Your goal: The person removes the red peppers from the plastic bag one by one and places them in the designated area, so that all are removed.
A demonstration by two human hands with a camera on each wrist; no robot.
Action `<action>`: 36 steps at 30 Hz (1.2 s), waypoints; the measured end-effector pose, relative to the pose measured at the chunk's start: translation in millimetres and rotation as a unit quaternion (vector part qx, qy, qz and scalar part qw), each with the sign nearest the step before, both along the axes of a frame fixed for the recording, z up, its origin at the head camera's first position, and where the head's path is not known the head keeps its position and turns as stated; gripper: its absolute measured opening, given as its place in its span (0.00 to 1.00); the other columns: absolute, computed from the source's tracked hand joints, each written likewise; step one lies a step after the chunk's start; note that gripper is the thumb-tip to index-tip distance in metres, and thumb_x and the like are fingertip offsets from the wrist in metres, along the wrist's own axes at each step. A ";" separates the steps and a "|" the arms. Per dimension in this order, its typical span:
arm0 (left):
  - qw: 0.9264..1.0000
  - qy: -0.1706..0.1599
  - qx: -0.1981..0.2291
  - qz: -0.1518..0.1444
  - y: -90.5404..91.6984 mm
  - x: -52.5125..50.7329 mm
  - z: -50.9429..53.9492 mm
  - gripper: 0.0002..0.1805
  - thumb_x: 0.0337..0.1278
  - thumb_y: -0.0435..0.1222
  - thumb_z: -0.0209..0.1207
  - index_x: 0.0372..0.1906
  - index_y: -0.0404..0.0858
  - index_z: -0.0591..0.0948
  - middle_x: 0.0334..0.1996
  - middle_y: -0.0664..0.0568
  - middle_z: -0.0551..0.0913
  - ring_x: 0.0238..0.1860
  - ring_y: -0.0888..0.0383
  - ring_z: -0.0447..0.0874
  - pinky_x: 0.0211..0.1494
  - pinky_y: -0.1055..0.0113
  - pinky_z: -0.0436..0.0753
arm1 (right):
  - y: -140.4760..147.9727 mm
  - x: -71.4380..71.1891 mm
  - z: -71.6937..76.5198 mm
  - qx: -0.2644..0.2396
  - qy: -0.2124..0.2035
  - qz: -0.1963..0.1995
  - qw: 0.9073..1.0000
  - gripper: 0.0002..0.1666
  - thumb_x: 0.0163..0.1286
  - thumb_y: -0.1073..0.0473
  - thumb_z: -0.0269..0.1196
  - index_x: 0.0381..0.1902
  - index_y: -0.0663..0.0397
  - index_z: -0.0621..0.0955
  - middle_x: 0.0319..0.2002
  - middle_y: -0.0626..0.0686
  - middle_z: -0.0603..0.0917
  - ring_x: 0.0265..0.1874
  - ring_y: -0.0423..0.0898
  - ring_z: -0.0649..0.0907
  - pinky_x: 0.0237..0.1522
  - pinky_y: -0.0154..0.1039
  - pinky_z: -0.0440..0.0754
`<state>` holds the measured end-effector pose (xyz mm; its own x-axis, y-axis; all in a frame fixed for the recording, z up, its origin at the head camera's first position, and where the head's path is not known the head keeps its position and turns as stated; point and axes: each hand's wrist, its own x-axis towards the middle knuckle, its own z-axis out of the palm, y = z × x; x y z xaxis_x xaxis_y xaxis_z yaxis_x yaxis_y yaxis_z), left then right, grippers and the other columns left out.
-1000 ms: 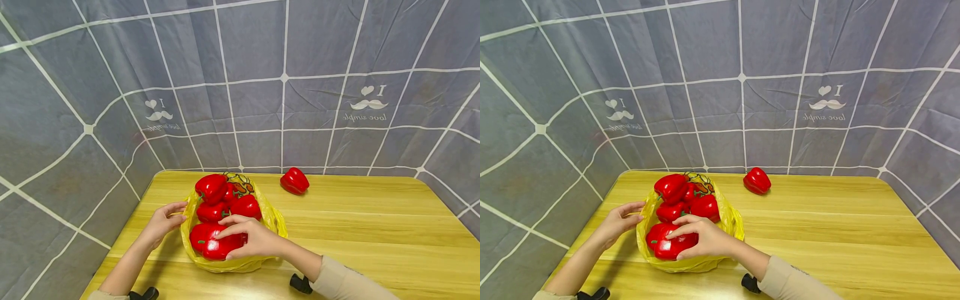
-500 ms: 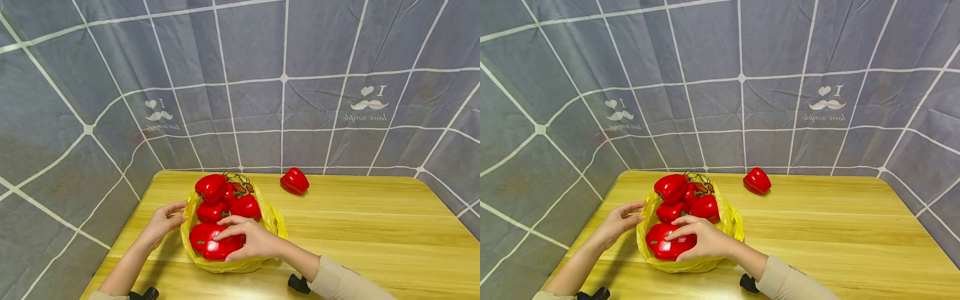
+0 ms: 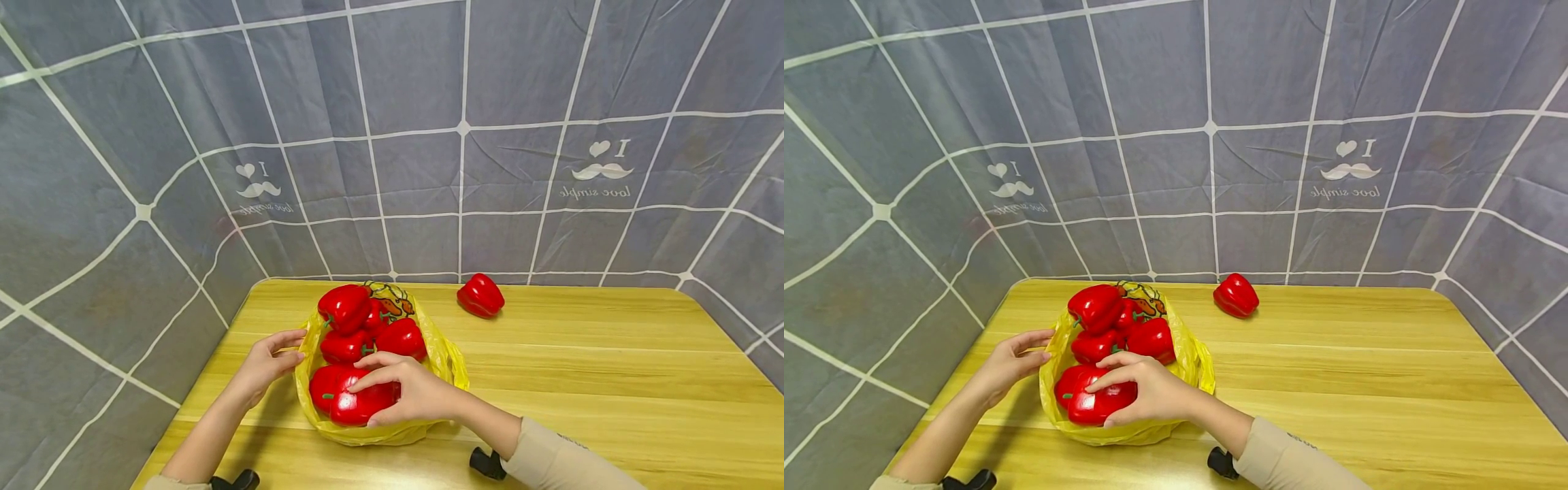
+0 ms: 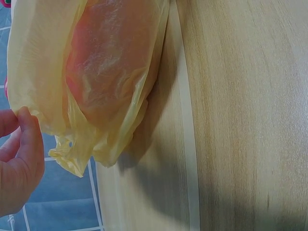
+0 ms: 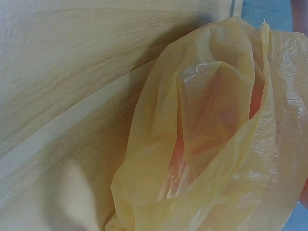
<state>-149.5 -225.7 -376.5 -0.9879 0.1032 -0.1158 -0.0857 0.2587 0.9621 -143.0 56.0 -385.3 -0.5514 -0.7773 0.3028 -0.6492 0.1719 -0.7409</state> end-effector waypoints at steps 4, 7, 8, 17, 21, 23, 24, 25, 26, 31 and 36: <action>1.000 0.000 0.000 0.001 -0.7 0.0 -0.7 0.26 0.59 0.25 0.53 0.62 0.22 0.65 0.53 0.32 0.71 0.41 0.61 0.78 0.44 0.70 0.80 | 0.0 -0.2 -0.4 -0.003 0.001 0.002 1.000 0.26 0.51 0.56 0.73 0.51 0.45 0.82 0.59 0.48 0.72 0.60 0.43 0.68 0.55 0.40 0.73; 1.000 0.002 0.001 -0.001 -1.1 0.0 -1.4 0.26 0.59 0.25 0.53 0.62 0.21 0.65 0.53 0.32 0.71 0.41 0.61 0.78 0.43 0.70 0.80 | 0.1 -0.5 -1.0 -0.007 0.001 0.004 1.000 0.26 0.51 0.56 0.72 0.51 0.45 0.82 0.59 0.48 0.72 0.60 0.43 0.68 0.55 0.39 0.73; 1.000 0.003 0.001 0.000 -1.1 0.0 -1.7 0.26 0.58 0.25 0.53 0.62 0.21 0.65 0.53 0.32 0.71 0.40 0.61 0.78 0.43 0.70 0.80 | 0.1 -0.6 -1.2 -0.008 0.000 0.005 1.000 0.26 0.51 0.56 0.72 0.51 0.46 0.82 0.59 0.49 0.72 0.59 0.43 0.68 0.55 0.39 0.73; 1.000 0.005 0.002 -0.001 -0.9 0.8 -2.4 0.26 0.59 0.25 0.54 0.62 0.21 0.65 0.53 0.31 0.71 0.39 0.61 0.78 0.42 0.71 0.80 | 1.3 -1.5 0.3 -0.015 -0.014 -0.001 1.000 0.26 0.51 0.55 0.73 0.51 0.44 0.82 0.59 0.48 0.72 0.59 0.42 0.68 0.55 0.40 0.73; 1.000 0.005 0.005 0.001 -1.0 0.2 -2.7 0.26 0.59 0.25 0.54 0.62 0.21 0.65 0.53 0.32 0.72 0.38 0.63 0.79 0.41 0.71 0.80 | 3.0 -2.1 2.2 -0.018 -0.019 -0.008 1.000 0.26 0.51 0.55 0.73 0.51 0.44 0.82 0.59 0.47 0.72 0.59 0.42 0.68 0.53 0.39 0.74; 1.000 0.006 0.008 -0.001 -0.9 0.2 -2.6 0.26 0.59 0.25 0.54 0.62 0.21 0.64 0.53 0.32 0.72 0.38 0.63 0.79 0.41 0.71 0.80 | 4.2 -2.5 3.4 -0.020 -0.026 -0.012 0.999 0.26 0.51 0.55 0.73 0.51 0.43 0.82 0.59 0.47 0.72 0.59 0.43 0.67 0.52 0.38 0.75; 1.000 0.005 0.010 -0.001 -0.7 0.3 -2.3 0.26 0.59 0.25 0.54 0.62 0.21 0.64 0.53 0.32 0.72 0.38 0.63 0.79 0.41 0.71 0.80 | 4.9 -2.7 4.1 -0.020 -0.028 -0.015 0.999 0.26 0.51 0.54 0.73 0.51 0.43 0.82 0.58 0.46 0.72 0.59 0.43 0.67 0.52 0.38 0.75; 1.000 0.004 0.010 0.000 -0.6 0.2 -2.2 0.26 0.59 0.25 0.54 0.62 0.21 0.64 0.53 0.32 0.72 0.38 0.63 0.79 0.41 0.71 0.80 | 5.5 -2.9 4.8 -0.020 -0.031 -0.018 0.999 0.26 0.51 0.54 0.73 0.50 0.42 0.82 0.58 0.45 0.72 0.59 0.43 0.67 0.52 0.38 0.75; 1.000 0.003 0.011 0.001 -0.6 0.0 -2.1 0.26 0.59 0.25 0.54 0.62 0.21 0.64 0.53 0.32 0.72 0.38 0.63 0.79 0.41 0.71 0.80 | 6.2 -3.3 5.5 -0.021 -0.033 -0.021 0.999 0.26 0.51 0.54 0.73 0.50 0.42 0.83 0.58 0.45 0.72 0.59 0.43 0.67 0.52 0.38 0.75; 1.000 0.005 0.007 0.000 -0.6 -0.4 -1.3 0.26 0.59 0.25 0.54 0.62 0.21 0.64 0.53 0.32 0.71 0.39 0.63 0.79 0.42 0.70 0.80 | 10.2 -5.7 9.6 -0.029 -0.031 -0.032 0.999 0.25 0.51 0.55 0.73 0.50 0.43 0.83 0.58 0.43 0.73 0.59 0.43 0.67 0.52 0.39 0.75; 1.000 0.001 0.002 0.004 -1.1 -0.5 -0.6 0.26 0.58 0.25 0.54 0.62 0.22 0.65 0.53 0.32 0.72 0.39 0.63 0.78 0.42 0.71 0.80 | 15.7 -8.3 13.5 -0.042 -0.040 -0.038 0.998 0.25 0.52 0.56 0.72 0.50 0.45 0.83 0.58 0.45 0.73 0.58 0.45 0.68 0.50 0.38 0.76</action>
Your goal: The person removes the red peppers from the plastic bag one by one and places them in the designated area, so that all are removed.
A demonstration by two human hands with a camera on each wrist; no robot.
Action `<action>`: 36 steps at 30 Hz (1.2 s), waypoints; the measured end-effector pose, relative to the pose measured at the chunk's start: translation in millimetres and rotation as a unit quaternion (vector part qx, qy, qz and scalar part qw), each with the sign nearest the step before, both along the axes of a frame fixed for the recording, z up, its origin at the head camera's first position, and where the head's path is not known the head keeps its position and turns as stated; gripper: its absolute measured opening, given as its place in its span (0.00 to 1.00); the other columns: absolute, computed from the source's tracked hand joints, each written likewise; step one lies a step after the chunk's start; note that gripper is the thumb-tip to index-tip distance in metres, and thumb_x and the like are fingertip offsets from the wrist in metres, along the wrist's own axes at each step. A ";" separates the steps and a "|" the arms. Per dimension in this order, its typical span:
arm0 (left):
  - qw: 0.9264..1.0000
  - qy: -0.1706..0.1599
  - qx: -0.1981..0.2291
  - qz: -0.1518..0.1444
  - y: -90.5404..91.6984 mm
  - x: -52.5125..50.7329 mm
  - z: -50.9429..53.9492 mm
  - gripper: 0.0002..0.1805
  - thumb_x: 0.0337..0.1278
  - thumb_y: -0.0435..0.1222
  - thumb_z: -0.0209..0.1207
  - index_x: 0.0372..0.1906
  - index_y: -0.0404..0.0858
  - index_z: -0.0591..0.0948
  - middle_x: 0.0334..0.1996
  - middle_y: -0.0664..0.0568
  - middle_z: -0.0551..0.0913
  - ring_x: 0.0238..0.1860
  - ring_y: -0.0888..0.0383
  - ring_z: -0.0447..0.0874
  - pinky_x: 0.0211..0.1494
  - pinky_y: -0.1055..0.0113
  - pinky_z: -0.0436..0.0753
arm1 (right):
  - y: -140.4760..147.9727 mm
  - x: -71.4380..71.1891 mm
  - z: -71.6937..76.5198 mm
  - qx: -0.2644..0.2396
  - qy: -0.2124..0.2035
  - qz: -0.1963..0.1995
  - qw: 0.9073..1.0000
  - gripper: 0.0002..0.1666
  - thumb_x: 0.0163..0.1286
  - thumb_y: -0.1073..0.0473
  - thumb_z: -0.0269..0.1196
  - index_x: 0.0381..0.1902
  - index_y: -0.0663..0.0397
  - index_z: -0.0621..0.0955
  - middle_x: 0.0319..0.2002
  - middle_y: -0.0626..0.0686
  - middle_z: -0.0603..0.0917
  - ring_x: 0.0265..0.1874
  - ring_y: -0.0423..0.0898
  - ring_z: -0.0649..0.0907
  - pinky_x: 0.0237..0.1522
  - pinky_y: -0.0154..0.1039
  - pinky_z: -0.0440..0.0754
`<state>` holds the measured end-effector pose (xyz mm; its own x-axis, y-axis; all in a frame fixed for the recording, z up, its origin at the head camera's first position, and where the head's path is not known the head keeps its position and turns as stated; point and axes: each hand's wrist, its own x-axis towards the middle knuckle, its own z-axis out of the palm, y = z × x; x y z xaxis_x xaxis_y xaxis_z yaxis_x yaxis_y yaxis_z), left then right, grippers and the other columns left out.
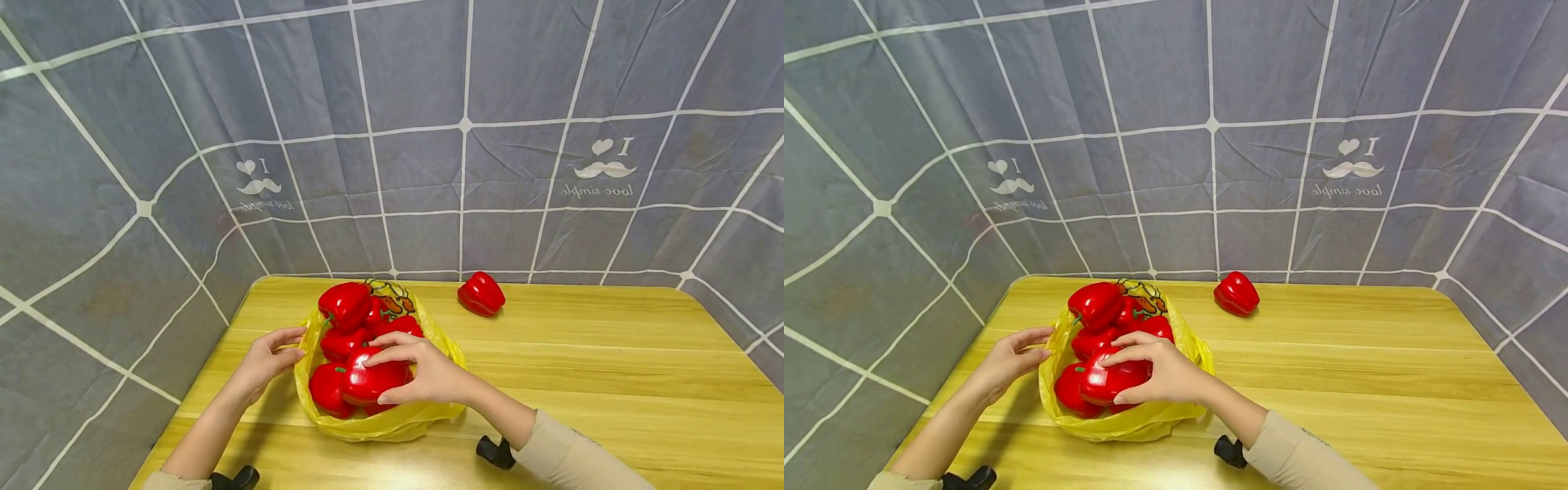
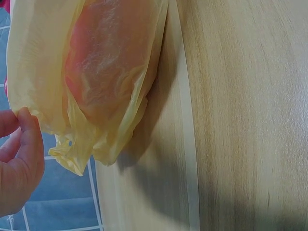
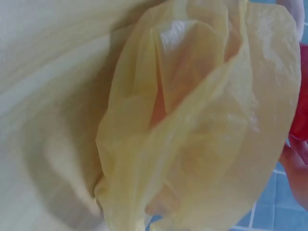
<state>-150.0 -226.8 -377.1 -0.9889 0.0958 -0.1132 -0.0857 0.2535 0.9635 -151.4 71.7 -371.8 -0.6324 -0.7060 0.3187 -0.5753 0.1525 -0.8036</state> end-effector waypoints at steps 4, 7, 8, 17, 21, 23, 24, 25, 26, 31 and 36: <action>1.000 0.003 0.003 -0.006 0.2 0.0 0.1 0.26 0.59 0.25 0.54 0.62 0.21 0.64 0.53 0.32 0.71 0.39 0.63 0.78 0.42 0.71 0.80 | 5.2 -2.6 3.5 -0.004 0.002 -0.009 1.000 0.25 0.51 0.56 0.72 0.50 0.47 0.83 0.57 0.46 0.73 0.58 0.46 0.69 0.51 0.39 0.76; 1.000 0.003 0.007 -0.005 0.6 0.1 0.0 0.26 0.59 0.25 0.54 0.62 0.21 0.64 0.53 0.31 0.71 0.39 0.62 0.79 0.42 0.71 0.80 | 9.3 -4.9 6.5 -0.008 0.008 -0.017 1.000 0.25 0.50 0.56 0.73 0.49 0.47 0.83 0.57 0.47 0.73 0.58 0.46 0.69 0.52 0.40 0.75; 1.000 0.004 0.007 -0.006 0.7 0.3 -0.2 0.26 0.59 0.25 0.54 0.62 0.21 0.64 0.53 0.32 0.71 0.39 0.63 0.79 0.42 0.71 0.80 | 10.7 -5.8 7.3 -0.009 0.010 -0.019 1.000 0.25 0.50 0.57 0.73 0.49 0.47 0.83 0.57 0.48 0.74 0.58 0.46 0.70 0.52 0.40 0.75; 1.000 0.007 0.003 -0.005 -0.3 0.0 -1.3 0.26 0.58 0.25 0.54 0.61 0.21 0.65 0.53 0.32 0.71 0.40 0.62 0.78 0.43 0.71 0.80 | 27.6 -11.7 13.2 -0.030 -0.023 -0.034 0.999 0.26 0.52 0.58 0.72 0.51 0.49 0.82 0.57 0.49 0.73 0.56 0.49 0.71 0.48 0.40 0.79; 1.000 0.008 0.003 -0.005 -1.4 0.0 -1.3 0.26 0.58 0.25 0.54 0.62 0.21 0.65 0.53 0.31 0.71 0.40 0.62 0.79 0.43 0.70 0.80 | 36.9 -14.3 15.1 -0.039 -0.035 -0.048 0.997 0.26 0.52 0.59 0.72 0.52 0.50 0.81 0.58 0.51 0.73 0.57 0.51 0.70 0.49 0.42 0.78; 1.000 0.008 0.002 -0.006 -1.5 0.1 -1.0 0.26 0.58 0.25 0.54 0.62 0.21 0.64 0.53 0.31 0.71 0.40 0.62 0.78 0.44 0.70 0.80 | 41.7 -15.8 16.1 -0.042 -0.034 -0.058 0.997 0.26 0.52 0.59 0.72 0.52 0.50 0.82 0.58 0.52 0.73 0.57 0.51 0.70 0.49 0.42 0.78; 1.000 0.008 0.002 -0.005 -1.3 0.2 -0.9 0.26 0.58 0.25 0.54 0.62 0.21 0.65 0.53 0.31 0.71 0.40 0.62 0.78 0.44 0.70 0.80 | 44.2 -16.6 16.6 -0.042 -0.031 -0.062 0.997 0.26 0.52 0.60 0.72 0.52 0.51 0.82 0.58 0.53 0.73 0.57 0.52 0.70 0.49 0.41 0.78; 1.000 0.007 0.002 -0.005 -1.3 0.0 -1.1 0.26 0.58 0.25 0.54 0.62 0.21 0.65 0.53 0.31 0.71 0.40 0.62 0.78 0.43 0.70 0.80 | 46.8 -17.5 16.9 -0.043 -0.029 -0.066 0.996 0.26 0.52 0.60 0.72 0.52 0.51 0.82 0.58 0.53 0.73 0.57 0.52 0.71 0.49 0.41 0.78; 1.000 0.006 0.002 -0.004 -1.1 0.0 -1.3 0.26 0.58 0.25 0.54 0.62 0.21 0.65 0.53 0.31 0.71 0.40 0.62 0.79 0.43 0.70 0.80 | 49.5 -18.5 17.6 -0.042 -0.026 -0.072 0.996 0.26 0.52 0.60 0.72 0.52 0.51 0.82 0.58 0.53 0.73 0.57 0.52 0.71 0.48 0.40 0.79; 1.000 0.008 0.001 -0.007 -0.8 -0.5 -2.3 0.26 0.59 0.25 0.54 0.62 0.21 0.64 0.53 0.31 0.71 0.40 0.62 0.78 0.43 0.69 0.80 | 64.8 -24.2 20.5 -0.035 -0.014 -0.107 0.994 0.26 0.51 0.59 0.72 0.52 0.50 0.82 0.56 0.52 0.74 0.54 0.51 0.74 0.49 0.44 0.78; 1.000 0.008 0.004 -0.010 -0.9 -0.2 -2.7 0.27 0.59 0.25 0.54 0.62 0.21 0.64 0.54 0.31 0.70 0.41 0.61 0.78 0.43 0.68 0.80 | 81.8 -31.1 22.6 -0.041 -0.006 -0.130 0.991 0.27 0.52 0.61 0.72 0.52 0.53 0.81 0.56 0.53 0.74 0.53 0.51 0.74 0.51 0.46 0.77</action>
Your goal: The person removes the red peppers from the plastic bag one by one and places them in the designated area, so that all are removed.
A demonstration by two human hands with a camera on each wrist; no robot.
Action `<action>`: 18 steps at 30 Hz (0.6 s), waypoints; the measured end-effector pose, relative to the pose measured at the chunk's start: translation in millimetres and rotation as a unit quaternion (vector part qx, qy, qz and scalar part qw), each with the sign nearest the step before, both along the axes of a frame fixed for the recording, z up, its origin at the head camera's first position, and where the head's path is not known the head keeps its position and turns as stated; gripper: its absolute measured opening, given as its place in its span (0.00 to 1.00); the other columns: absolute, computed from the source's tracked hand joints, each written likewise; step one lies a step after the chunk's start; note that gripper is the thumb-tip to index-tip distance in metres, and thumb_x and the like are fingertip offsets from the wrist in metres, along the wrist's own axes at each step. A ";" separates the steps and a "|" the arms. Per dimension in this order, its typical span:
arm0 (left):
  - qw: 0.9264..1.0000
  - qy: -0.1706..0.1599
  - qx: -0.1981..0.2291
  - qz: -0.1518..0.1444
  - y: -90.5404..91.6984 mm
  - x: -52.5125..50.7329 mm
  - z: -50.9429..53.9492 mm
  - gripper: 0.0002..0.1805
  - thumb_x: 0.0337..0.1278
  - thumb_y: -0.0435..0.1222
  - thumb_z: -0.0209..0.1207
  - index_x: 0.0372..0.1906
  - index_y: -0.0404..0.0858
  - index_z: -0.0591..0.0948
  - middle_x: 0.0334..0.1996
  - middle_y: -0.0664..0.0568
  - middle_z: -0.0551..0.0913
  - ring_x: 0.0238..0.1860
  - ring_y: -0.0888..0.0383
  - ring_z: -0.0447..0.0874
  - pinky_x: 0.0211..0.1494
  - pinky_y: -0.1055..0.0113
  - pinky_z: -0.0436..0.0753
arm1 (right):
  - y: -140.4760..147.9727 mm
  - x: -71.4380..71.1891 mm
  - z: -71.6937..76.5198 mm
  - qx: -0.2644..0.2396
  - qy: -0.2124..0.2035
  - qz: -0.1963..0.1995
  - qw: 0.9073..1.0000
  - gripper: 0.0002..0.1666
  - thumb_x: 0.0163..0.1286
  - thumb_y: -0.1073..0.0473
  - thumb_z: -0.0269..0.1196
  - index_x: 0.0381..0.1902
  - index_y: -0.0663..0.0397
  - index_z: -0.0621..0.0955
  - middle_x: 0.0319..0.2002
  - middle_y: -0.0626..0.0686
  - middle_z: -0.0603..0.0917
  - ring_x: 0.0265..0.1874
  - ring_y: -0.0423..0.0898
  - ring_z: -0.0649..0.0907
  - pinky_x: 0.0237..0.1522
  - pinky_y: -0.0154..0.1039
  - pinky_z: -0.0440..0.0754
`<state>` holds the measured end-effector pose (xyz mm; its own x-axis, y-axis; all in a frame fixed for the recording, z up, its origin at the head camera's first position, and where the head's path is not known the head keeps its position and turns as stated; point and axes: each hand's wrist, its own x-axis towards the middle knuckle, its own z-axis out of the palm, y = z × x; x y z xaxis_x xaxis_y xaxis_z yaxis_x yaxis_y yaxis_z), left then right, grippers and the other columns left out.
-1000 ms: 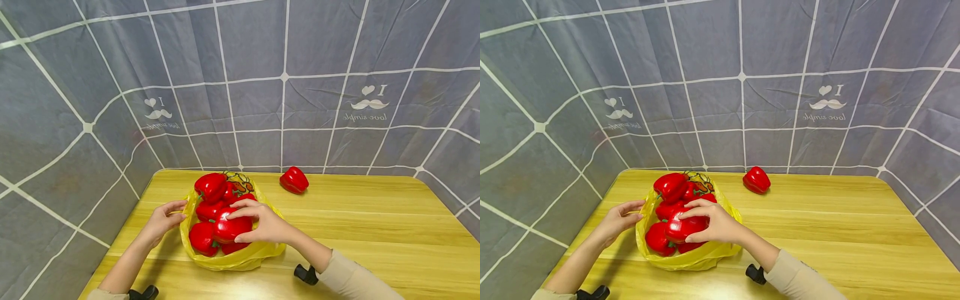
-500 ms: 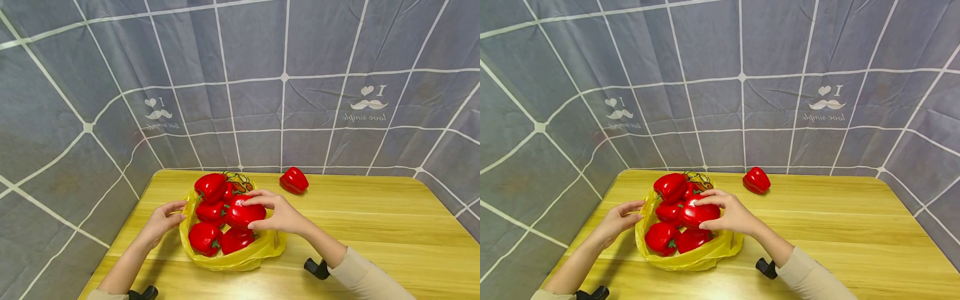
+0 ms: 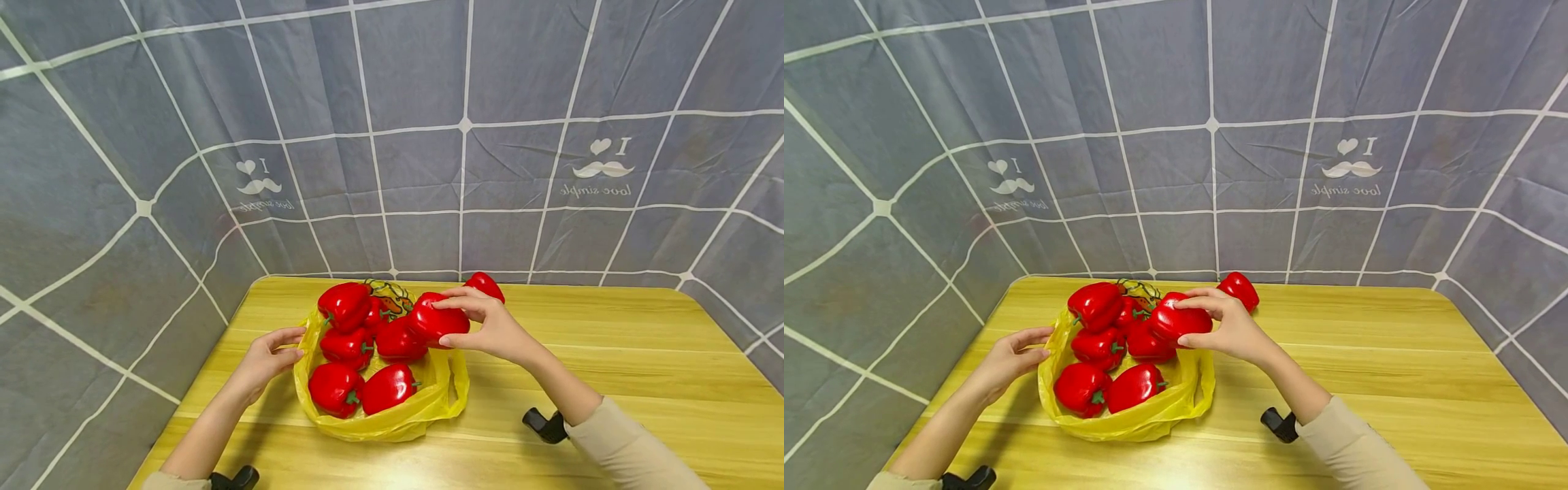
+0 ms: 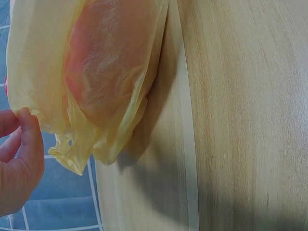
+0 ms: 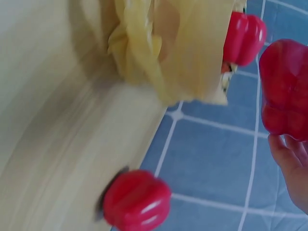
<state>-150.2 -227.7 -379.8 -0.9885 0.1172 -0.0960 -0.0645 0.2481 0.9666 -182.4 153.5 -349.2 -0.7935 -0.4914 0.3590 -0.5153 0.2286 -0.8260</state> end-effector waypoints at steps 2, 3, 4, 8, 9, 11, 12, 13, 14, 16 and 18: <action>1.000 0.000 0.001 0.000 -0.2 0.1 -0.2 0.27 0.59 0.25 0.54 0.62 0.21 0.63 0.54 0.31 0.70 0.41 0.60 0.78 0.44 0.68 0.80 | 7.0 -2.6 0.1 -0.005 -0.004 -0.007 1.000 0.27 0.52 0.62 0.72 0.52 0.55 0.80 0.57 0.55 0.73 0.51 0.52 0.76 0.50 0.43 0.78; 1.000 0.000 0.001 0.000 -0.2 0.2 -0.1 0.27 0.59 0.25 0.54 0.62 0.21 0.63 0.54 0.31 0.70 0.41 0.60 0.78 0.43 0.68 0.80 | 10.3 -3.8 0.0 -0.009 -0.009 -0.010 1.000 0.27 0.52 0.63 0.71 0.52 0.57 0.80 0.57 0.56 0.73 0.50 0.53 0.77 0.49 0.41 0.78; 1.000 0.000 0.001 0.000 -0.3 0.1 -0.2 0.27 0.59 0.25 0.54 0.62 0.21 0.63 0.54 0.31 0.70 0.41 0.61 0.79 0.43 0.69 0.80 | 13.6 -4.6 0.4 -0.011 -0.013 -0.015 1.000 0.27 0.52 0.64 0.71 0.52 0.58 0.80 0.58 0.57 0.72 0.50 0.54 0.77 0.48 0.40 0.79; 1.000 -0.001 0.001 0.001 -0.5 0.1 -0.1 0.26 0.59 0.25 0.53 0.62 0.20 0.63 0.53 0.31 0.71 0.40 0.62 0.79 0.43 0.69 0.80 | 24.4 -7.6 0.6 -0.013 -0.020 -0.035 0.999 0.27 0.52 0.64 0.72 0.52 0.59 0.80 0.58 0.57 0.72 0.49 0.55 0.77 0.44 0.38 0.80; 1.000 -0.002 0.001 0.001 -0.4 0.2 0.0 0.27 0.59 0.25 0.53 0.62 0.20 0.63 0.53 0.31 0.71 0.40 0.62 0.79 0.43 0.69 0.80 | 26.7 -8.1 0.7 -0.012 -0.016 -0.041 0.999 0.27 0.52 0.64 0.72 0.52 0.59 0.80 0.57 0.57 0.72 0.50 0.55 0.76 0.44 0.38 0.80; 1.000 -0.003 0.000 0.001 -0.2 0.5 0.2 0.27 0.59 0.25 0.53 0.62 0.20 0.63 0.53 0.31 0.71 0.41 0.61 0.79 0.43 0.69 0.80 | 31.1 -9.1 0.3 -0.006 -0.009 -0.052 0.999 0.27 0.52 0.63 0.72 0.52 0.57 0.80 0.57 0.56 0.73 0.52 0.54 0.75 0.46 0.39 0.80; 1.000 -0.003 0.000 0.001 0.0 0.7 0.4 0.27 0.59 0.25 0.53 0.62 0.20 0.63 0.54 0.30 0.70 0.41 0.61 0.79 0.43 0.69 0.80 | 33.4 -9.4 0.2 -0.004 -0.006 -0.057 0.998 0.27 0.52 0.63 0.72 0.52 0.57 0.80 0.57 0.56 0.73 0.52 0.54 0.74 0.47 0.39 0.79; 1.000 -0.003 0.000 0.001 0.1 0.7 0.6 0.27 0.59 0.25 0.53 0.62 0.20 0.63 0.54 0.30 0.70 0.41 0.61 0.79 0.43 0.69 0.80 | 35.6 -9.7 0.3 0.000 -0.002 -0.064 0.998 0.27 0.52 0.62 0.72 0.52 0.57 0.80 0.57 0.56 0.73 0.52 0.53 0.74 0.47 0.39 0.79; 1.000 -0.003 0.000 0.001 0.3 0.8 0.8 0.27 0.59 0.25 0.53 0.62 0.20 0.63 0.54 0.30 0.70 0.41 0.61 0.79 0.43 0.69 0.80 | 37.7 -10.2 0.2 0.004 0.002 -0.068 0.998 0.27 0.52 0.62 0.72 0.52 0.57 0.80 0.57 0.56 0.73 0.53 0.53 0.73 0.48 0.38 0.79; 1.000 -0.002 -0.001 0.001 0.4 0.7 1.0 0.26 0.59 0.25 0.53 0.62 0.20 0.63 0.54 0.30 0.70 0.41 0.61 0.79 0.43 0.69 0.80 | 41.9 -11.2 0.3 0.006 0.003 -0.075 0.997 0.27 0.53 0.63 0.71 0.52 0.57 0.80 0.57 0.56 0.73 0.53 0.53 0.73 0.48 0.38 0.78; 1.000 -0.002 -0.001 0.003 0.2 0.3 1.0 0.26 0.59 0.25 0.53 0.62 0.21 0.64 0.53 0.30 0.71 0.40 0.61 0.79 0.43 0.69 0.80 | 45.5 -12.3 0.5 0.001 0.005 -0.076 0.997 0.27 0.53 0.64 0.71 0.53 0.58 0.80 0.56 0.57 0.74 0.52 0.53 0.73 0.48 0.37 0.78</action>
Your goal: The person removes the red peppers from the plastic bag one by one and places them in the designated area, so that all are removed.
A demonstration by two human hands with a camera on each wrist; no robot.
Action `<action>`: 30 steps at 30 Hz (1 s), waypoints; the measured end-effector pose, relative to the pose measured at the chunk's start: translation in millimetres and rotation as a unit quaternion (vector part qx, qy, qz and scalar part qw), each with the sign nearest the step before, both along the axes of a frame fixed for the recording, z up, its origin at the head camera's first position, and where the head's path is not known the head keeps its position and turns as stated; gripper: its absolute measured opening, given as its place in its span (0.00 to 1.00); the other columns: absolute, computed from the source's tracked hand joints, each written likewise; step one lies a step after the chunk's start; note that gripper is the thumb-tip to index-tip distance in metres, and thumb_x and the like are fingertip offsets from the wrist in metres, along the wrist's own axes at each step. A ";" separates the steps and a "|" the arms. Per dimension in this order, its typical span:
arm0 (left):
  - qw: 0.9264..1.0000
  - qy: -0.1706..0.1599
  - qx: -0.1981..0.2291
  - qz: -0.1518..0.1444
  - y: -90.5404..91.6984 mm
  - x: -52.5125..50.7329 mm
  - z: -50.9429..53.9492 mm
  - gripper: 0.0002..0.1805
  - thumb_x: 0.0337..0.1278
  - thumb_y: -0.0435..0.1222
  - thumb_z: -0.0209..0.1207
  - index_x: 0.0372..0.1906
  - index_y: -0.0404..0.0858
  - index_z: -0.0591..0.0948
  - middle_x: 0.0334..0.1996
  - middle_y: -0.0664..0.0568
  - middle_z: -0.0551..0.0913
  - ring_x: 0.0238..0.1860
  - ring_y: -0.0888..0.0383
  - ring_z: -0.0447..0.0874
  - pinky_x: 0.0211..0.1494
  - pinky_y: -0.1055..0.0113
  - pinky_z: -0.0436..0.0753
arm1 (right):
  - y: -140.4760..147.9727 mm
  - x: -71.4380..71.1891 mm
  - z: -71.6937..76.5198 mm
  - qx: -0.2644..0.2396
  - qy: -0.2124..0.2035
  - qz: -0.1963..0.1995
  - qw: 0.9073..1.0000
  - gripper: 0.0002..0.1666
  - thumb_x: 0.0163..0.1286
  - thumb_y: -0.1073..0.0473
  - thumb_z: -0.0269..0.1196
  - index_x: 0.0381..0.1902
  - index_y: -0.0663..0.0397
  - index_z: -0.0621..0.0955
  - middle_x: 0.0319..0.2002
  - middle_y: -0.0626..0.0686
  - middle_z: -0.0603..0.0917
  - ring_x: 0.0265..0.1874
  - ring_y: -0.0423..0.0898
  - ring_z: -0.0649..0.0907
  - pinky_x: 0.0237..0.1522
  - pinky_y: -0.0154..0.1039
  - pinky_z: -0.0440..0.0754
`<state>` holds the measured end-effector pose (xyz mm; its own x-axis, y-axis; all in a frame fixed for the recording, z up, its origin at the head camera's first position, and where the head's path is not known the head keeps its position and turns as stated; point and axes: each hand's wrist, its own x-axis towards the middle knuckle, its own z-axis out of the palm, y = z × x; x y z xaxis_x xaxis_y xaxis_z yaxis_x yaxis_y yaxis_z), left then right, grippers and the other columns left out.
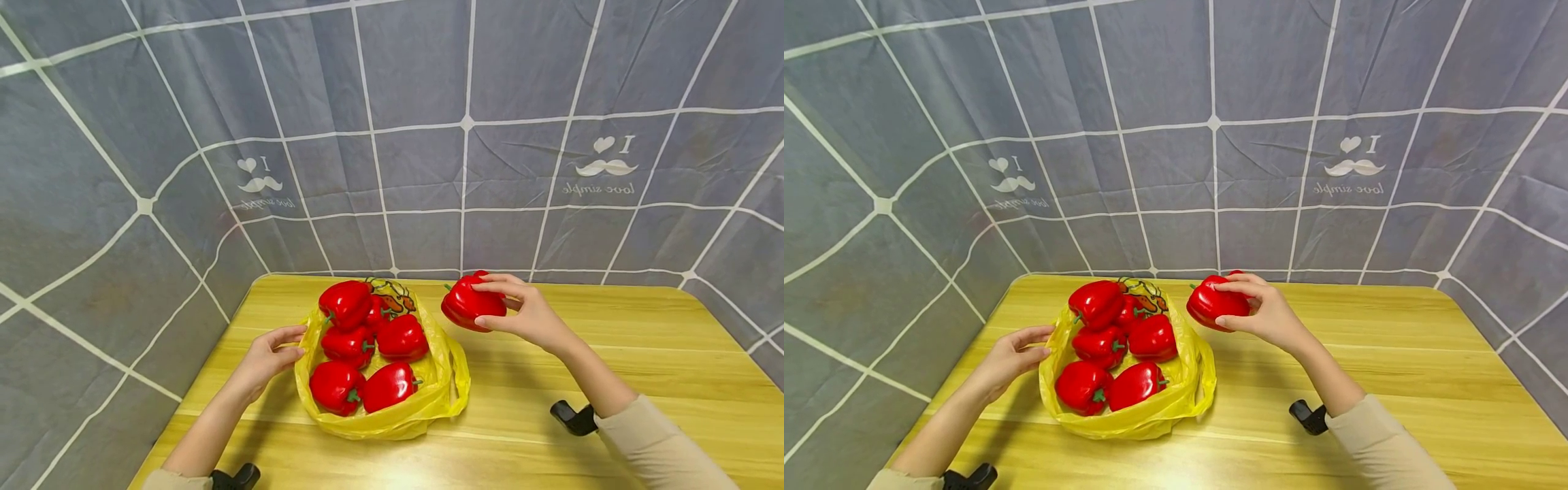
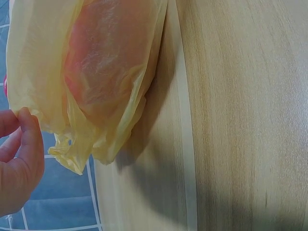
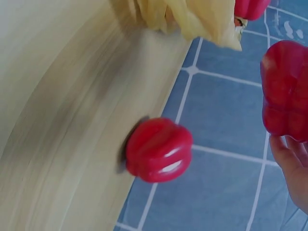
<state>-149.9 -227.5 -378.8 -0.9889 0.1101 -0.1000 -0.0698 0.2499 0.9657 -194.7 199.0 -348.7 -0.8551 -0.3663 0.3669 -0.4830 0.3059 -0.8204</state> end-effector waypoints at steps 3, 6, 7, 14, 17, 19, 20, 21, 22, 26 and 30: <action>1.000 0.000 -0.001 0.002 -0.7 -0.5 -0.1 0.26 0.58 0.24 0.53 0.62 0.21 0.64 0.53 0.31 0.71 0.40 0.62 0.79 0.43 0.69 0.80 | 5.0 -1.9 0.3 -0.010 -0.002 -0.002 1.000 0.27 0.52 0.65 0.71 0.52 0.59 0.79 0.56 0.56 0.73 0.52 0.51 0.73 0.47 0.34 0.78; 1.000 0.001 -0.002 0.001 -1.4 -0.8 -0.4 0.26 0.58 0.24 0.53 0.62 0.21 0.65 0.52 0.31 0.71 0.39 0.62 0.79 0.43 0.69 0.80 | 9.7 -3.3 0.2 -0.014 -0.004 -0.009 1.000 0.27 0.52 0.66 0.71 0.52 0.60 0.79 0.56 0.55 0.73 0.52 0.47 0.73 0.46 0.31 0.77; 1.000 0.001 -0.002 0.002 -1.6 -0.9 -0.5 0.26 0.58 0.24 0.53 0.62 0.21 0.65 0.52 0.31 0.71 0.39 0.62 0.79 0.43 0.69 0.80 | 11.3 -3.8 0.0 -0.014 -0.004 -0.011 1.000 0.27 0.52 0.66 0.71 0.52 0.60 0.79 0.57 0.55 0.73 0.52 0.46 0.73 0.46 0.30 0.78; 1.000 0.001 -0.001 0.000 -1.4 -0.1 0.1 0.26 0.58 0.24 0.53 0.62 0.20 0.64 0.52 0.31 0.71 0.39 0.63 0.79 0.42 0.70 0.80 | 23.5 -5.3 -3.1 -0.004 -0.012 -0.031 0.999 0.27 0.53 0.65 0.70 0.53 0.61 0.79 0.57 0.56 0.73 0.51 0.47 0.73 0.44 0.29 0.78; 1.000 0.001 0.001 0.000 -0.9 0.4 1.0 0.26 0.58 0.24 0.54 0.62 0.21 0.64 0.53 0.31 0.71 0.39 0.62 0.79 0.42 0.70 0.80 | 28.7 -5.5 -4.2 0.008 -0.016 -0.041 0.999 0.27 0.54 0.63 0.70 0.54 0.62 0.78 0.57 0.58 0.72 0.51 0.50 0.73 0.44 0.28 0.77; 1.000 0.001 0.002 -0.003 -0.8 0.7 1.4 0.26 0.59 0.25 0.53 0.62 0.20 0.64 0.53 0.30 0.70 0.39 0.62 0.79 0.42 0.70 0.80 | 32.6 -5.5 -5.4 0.016 -0.019 -0.048 0.999 0.27 0.55 0.63 0.70 0.54 0.62 0.78 0.57 0.58 0.72 0.51 0.51 0.73 0.44 0.28 0.77; 1.000 0.000 0.003 -0.002 -0.7 0.9 1.6 0.26 0.59 0.25 0.53 0.62 0.20 0.64 0.54 0.30 0.70 0.39 0.62 0.79 0.42 0.70 0.80 | 34.4 -5.5 -6.1 0.020 -0.019 -0.052 0.998 0.27 0.55 0.62 0.70 0.54 0.62 0.78 0.58 0.59 0.72 0.51 0.52 0.73 0.44 0.28 0.77; 1.000 0.000 0.003 -0.002 -0.7 0.9 1.7 0.26 0.59 0.25 0.53 0.62 0.21 0.64 0.54 0.30 0.70 0.40 0.62 0.79 0.42 0.70 0.80 | 36.1 -5.4 -6.9 0.023 -0.020 -0.056 0.998 0.27 0.55 0.62 0.70 0.54 0.62 0.78 0.57 0.59 0.71 0.51 0.51 0.73 0.44 0.28 0.77; 1.000 -0.001 0.003 -0.001 -0.7 0.9 1.6 0.26 0.59 0.25 0.53 0.62 0.21 0.64 0.54 0.30 0.70 0.40 0.62 0.79 0.42 0.70 0.80 | 37.9 -5.3 -7.7 0.025 -0.022 -0.060 0.998 0.27 0.55 0.62 0.70 0.54 0.62 0.78 0.57 0.59 0.71 0.51 0.51 0.73 0.44 0.28 0.77; 1.000 -0.003 0.002 0.002 -0.7 0.8 1.3 0.26 0.59 0.24 0.53 0.62 0.21 0.64 0.54 0.30 0.70 0.40 0.62 0.79 0.42 0.69 0.80 | 44.9 -5.1 -11.1 0.032 -0.024 -0.072 0.997 0.28 0.55 0.61 0.70 0.54 0.63 0.77 0.57 0.59 0.72 0.49 0.46 0.73 0.43 0.26 0.77; 1.000 -0.003 0.001 0.005 -0.5 0.8 1.2 0.26 0.59 0.24 0.54 0.62 0.21 0.64 0.53 0.31 0.71 0.40 0.62 0.79 0.42 0.69 0.80 | 52.0 -4.6 -14.0 0.033 -0.031 -0.084 0.995 0.28 0.56 0.61 0.69 0.55 0.64 0.77 0.58 0.59 0.71 0.49 0.41 0.72 0.43 0.24 0.76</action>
